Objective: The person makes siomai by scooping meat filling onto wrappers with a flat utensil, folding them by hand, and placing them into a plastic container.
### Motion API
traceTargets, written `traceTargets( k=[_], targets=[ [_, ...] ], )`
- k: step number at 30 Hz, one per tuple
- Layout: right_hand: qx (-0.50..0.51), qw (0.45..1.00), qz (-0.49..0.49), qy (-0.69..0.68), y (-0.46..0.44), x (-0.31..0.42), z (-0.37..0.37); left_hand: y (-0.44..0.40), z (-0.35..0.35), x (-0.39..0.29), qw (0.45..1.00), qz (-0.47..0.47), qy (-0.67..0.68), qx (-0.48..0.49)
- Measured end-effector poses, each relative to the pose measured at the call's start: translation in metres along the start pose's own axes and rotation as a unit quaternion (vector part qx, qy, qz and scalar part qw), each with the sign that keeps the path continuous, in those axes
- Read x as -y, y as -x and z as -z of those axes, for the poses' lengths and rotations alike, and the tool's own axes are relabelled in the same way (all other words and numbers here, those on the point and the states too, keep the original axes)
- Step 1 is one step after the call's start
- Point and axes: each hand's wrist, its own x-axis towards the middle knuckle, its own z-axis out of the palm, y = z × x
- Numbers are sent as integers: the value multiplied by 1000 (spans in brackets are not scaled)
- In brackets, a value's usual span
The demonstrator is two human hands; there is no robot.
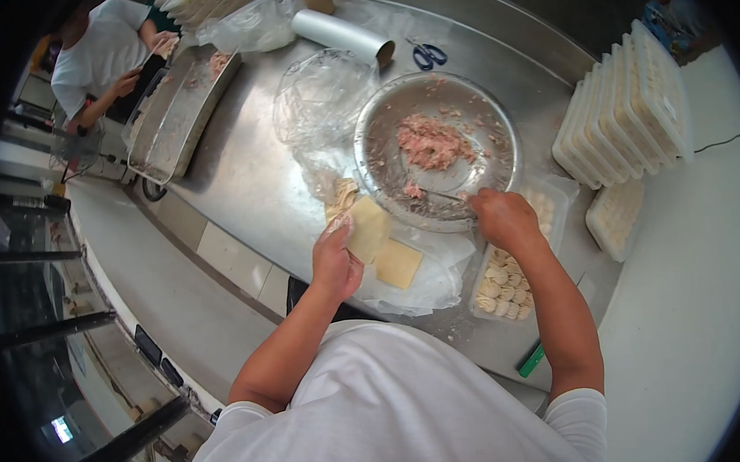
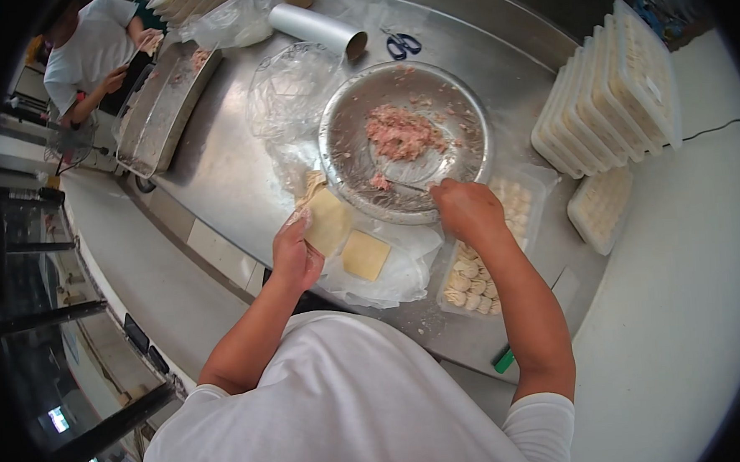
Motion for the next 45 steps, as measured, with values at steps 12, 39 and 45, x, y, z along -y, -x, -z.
traceTargets(
  k=[12, 39, 45],
  targets=[
    [-220, 941, 35, -256, 65, 39, 11, -10, -28, -5, 977, 117, 139, 108],
    [29, 995, -22, 90, 30, 0, 51, -9, -15, 3, 997, 13, 59, -49],
    [-49, 978, 68, -192, 50, -15, 78, -16, -1, 10, 994, 38, 97, -27]
  ],
)
